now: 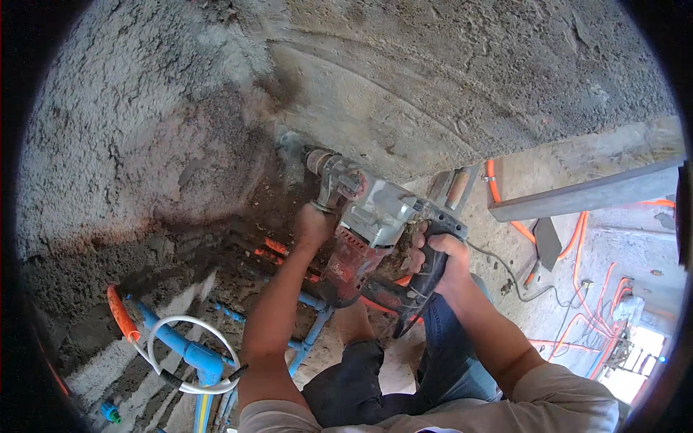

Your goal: Plastering a wall around installed plumbing pipes and electrical conduits using cement mix and a trowel, followed by using a hammer drill for adjustments.

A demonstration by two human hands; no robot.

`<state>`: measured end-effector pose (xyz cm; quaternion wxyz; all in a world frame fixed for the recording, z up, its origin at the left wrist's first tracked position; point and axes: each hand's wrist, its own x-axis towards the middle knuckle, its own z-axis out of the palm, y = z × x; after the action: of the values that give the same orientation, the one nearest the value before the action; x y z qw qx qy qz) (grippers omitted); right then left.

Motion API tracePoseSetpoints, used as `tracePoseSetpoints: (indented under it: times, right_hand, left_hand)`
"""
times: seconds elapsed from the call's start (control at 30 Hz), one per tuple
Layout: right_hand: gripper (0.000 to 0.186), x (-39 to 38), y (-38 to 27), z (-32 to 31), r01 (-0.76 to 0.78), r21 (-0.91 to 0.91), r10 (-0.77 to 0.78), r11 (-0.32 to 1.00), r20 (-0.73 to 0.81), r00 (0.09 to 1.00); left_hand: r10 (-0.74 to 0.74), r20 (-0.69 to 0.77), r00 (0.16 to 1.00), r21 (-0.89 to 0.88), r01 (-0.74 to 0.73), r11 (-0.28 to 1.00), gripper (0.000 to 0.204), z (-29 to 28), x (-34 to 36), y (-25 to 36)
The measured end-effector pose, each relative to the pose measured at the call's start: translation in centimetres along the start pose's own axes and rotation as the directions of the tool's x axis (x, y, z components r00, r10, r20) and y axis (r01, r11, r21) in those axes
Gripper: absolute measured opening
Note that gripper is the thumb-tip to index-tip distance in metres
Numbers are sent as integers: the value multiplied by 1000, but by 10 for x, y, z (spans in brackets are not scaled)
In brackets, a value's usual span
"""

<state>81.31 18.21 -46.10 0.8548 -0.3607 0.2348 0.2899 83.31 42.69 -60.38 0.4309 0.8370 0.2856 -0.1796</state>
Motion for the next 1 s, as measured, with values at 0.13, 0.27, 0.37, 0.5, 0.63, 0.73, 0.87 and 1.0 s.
tracePoseSetpoints:
  times: [0.13, 0.27, 0.37, 0.5, 0.63, 0.73, 0.87, 1.0]
  right_hand:
    - [30, 8, 2, -14, -34, 24, 34, 999, -12, 999]
    - [30, 13, -7, -27, -55, 52, 59, 997, -82, 995]
    - [27, 4, -7, 0, -36, -8, 35, 999, -45, 998]
    - [28, -34, -16, 52, 113, -320, -89, 941, 90, 992]
    - [35, -72, -10, 62, 245, -479, -202, 843, 141, 969]
    - [40, -82, 11, 86, 272, -538, -200, 798, 189, 961]
    - [16, -60, 14, 100, 317, -731, -264, 604, 192, 945]
    - [10, -57, 10, 104, 360, -774, -249, 522, 265, 932]
  left_hand:
    - [-30, 19, 999, 81, 28, 996, 36, 1, 9, -15]
    - [-55, -25, 998, 136, 58, 989, 34, 16, 16, -8]
    - [15, -43, 999, 148, -8, 989, 35, 28, 30, -47]
    - [321, -97, 942, -240, -336, 911, 35, 47, 19, -75]
    - [264, 251, 931, -899, 326, -294, 33, 57, -29, -12]
    - [238, 175, 955, -947, 97, 305, 39, 40, -6, -43]
    - [266, 321, 909, -945, 326, 28, 37, 44, 6, -27]
    - [310, -3, 951, -994, -37, 104, 33, 73, 0, -41]
